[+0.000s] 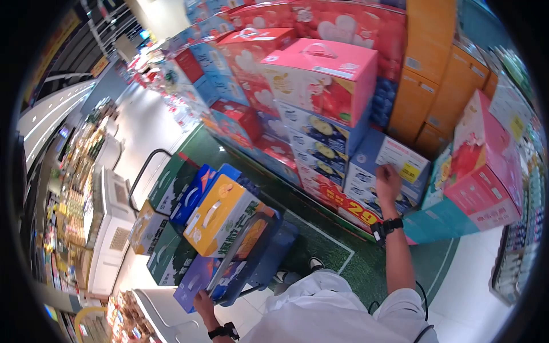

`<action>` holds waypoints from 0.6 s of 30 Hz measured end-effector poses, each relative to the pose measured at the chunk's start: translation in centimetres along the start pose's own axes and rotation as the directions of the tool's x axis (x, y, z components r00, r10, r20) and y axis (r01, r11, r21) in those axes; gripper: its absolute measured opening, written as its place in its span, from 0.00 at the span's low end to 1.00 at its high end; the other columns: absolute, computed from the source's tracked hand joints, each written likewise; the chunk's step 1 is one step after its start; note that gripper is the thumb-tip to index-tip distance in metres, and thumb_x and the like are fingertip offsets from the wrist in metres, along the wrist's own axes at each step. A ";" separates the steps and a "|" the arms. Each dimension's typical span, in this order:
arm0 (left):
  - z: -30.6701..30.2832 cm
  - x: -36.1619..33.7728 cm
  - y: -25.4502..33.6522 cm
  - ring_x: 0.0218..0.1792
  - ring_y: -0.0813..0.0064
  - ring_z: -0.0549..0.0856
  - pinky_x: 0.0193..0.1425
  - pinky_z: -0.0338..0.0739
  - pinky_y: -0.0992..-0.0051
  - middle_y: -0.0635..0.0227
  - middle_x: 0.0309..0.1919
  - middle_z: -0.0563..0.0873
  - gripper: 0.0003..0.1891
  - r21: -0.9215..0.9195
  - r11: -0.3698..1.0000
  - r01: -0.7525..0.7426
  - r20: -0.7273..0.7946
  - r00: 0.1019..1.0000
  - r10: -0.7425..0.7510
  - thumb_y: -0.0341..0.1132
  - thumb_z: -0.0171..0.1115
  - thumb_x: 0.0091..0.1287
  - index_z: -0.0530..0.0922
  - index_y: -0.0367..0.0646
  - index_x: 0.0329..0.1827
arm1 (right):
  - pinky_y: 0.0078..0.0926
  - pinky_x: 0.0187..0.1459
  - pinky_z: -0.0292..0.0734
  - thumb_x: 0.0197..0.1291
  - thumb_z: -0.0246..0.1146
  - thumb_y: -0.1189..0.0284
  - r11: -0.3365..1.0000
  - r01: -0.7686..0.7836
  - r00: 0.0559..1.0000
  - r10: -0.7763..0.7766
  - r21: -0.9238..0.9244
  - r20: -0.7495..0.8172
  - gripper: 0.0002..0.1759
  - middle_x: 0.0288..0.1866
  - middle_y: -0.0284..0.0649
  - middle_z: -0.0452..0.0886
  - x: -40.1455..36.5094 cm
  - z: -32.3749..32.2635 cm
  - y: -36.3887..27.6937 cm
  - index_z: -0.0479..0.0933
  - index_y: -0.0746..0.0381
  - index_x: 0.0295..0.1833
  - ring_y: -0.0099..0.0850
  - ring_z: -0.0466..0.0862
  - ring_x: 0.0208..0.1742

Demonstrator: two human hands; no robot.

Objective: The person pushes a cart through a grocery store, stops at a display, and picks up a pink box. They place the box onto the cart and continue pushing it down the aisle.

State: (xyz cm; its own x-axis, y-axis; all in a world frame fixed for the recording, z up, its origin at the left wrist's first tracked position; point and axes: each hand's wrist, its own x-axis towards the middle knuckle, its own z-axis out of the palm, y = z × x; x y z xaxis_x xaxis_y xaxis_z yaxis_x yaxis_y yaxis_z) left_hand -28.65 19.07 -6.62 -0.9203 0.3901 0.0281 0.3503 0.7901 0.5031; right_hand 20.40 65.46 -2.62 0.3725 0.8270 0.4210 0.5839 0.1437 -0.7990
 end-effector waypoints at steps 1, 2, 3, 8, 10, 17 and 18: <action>1.0 0.6 -0.7 0.37 0.38 0.85 0.43 0.75 0.48 0.40 0.33 0.86 0.21 0.014 1.000 0.001 0.026 1.000 -0.001 0.42 0.49 0.70 0.86 0.32 0.36 | 0.35 0.37 0.76 0.61 0.63 0.66 1.000 0.027 0.999 -0.028 -0.011 -0.020 0.11 0.31 0.46 0.86 0.0 0.2 0.1 0.83 0.61 0.38 0.43 0.85 0.32; 0.4 -0.1 2.3 0.38 0.38 0.85 0.44 0.76 0.48 0.40 0.34 0.86 0.20 0.089 0.992 -0.095 0.005 0.996 0.095 0.41 0.50 0.70 0.86 0.33 0.36 | 0.37 0.37 0.77 0.61 0.62 0.64 1.000 0.002 1.000 -0.002 -0.030 -0.007 0.12 0.32 0.46 0.86 0.1 0.3 0.4 0.83 0.61 0.39 0.44 0.86 0.34; 1.4 0.4 2.6 0.38 0.38 0.85 0.44 0.77 0.47 0.40 0.33 0.86 0.20 0.199 0.978 -0.060 0.071 0.996 0.046 0.42 0.51 0.70 0.85 0.34 0.34 | 0.38 0.38 0.77 0.62 0.61 0.63 0.999 -0.022 1.000 0.022 -0.049 0.010 0.13 0.34 0.46 0.86 0.3 0.5 0.8 0.83 0.61 0.39 0.45 0.86 0.35; 3.3 0.8 9.2 0.33 0.37 0.85 0.41 0.80 0.45 0.43 0.30 0.86 0.19 0.135 0.964 -0.230 0.114 0.970 0.216 0.46 0.51 0.71 0.83 0.40 0.34 | 0.42 0.40 0.78 0.64 0.59 0.60 0.994 0.082 0.997 -0.083 -0.074 -0.005 0.17 0.37 0.49 0.86 0.1 1.0 0.5 0.82 0.63 0.41 0.49 0.86 0.37; 3.8 0.6 11.5 0.31 0.39 0.86 0.40 0.80 0.45 0.44 0.29 0.86 0.19 0.152 0.967 -0.202 0.050 0.979 0.197 0.46 0.51 0.71 0.83 0.40 0.34 | 0.44 0.40 0.77 0.64 0.59 0.60 0.983 0.093 0.996 -0.091 -0.161 0.021 0.17 0.37 0.50 0.86 0.4 0.5 0.3 0.81 0.64 0.40 0.51 0.85 0.38; 4.6 0.5 11.6 0.30 0.43 0.87 0.39 0.81 0.46 0.47 0.27 0.87 0.20 0.216 0.959 -0.184 0.037 0.983 0.181 0.48 0.50 0.72 0.85 0.44 0.39 | 0.43 0.39 0.76 0.65 0.59 0.62 0.976 0.180 0.980 -0.166 -0.122 0.111 0.16 0.37 0.52 0.84 0.8 -0.1 1.4 0.81 0.66 0.39 0.53 0.83 0.37; 4.7 0.2 11.7 0.30 0.43 0.87 0.39 0.81 0.46 0.47 0.27 0.87 0.20 0.205 0.964 -0.170 0.019 0.985 0.170 0.48 0.50 0.72 0.85 0.44 0.39 | 0.43 0.39 0.75 0.65 0.59 0.63 0.978 0.180 0.979 -0.168 -0.103 0.119 0.16 0.37 0.52 0.84 0.7 -0.2 1.4 0.81 0.66 0.39 0.52 0.83 0.37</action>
State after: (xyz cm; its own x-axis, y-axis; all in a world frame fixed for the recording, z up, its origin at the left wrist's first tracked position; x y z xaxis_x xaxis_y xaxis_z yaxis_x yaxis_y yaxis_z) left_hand -23.91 30.60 -4.74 -0.8438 0.5280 0.0966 0.5301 0.7917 0.3034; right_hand 21.62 66.19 -3.36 0.1811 0.8497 0.4952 0.7128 0.2335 -0.6614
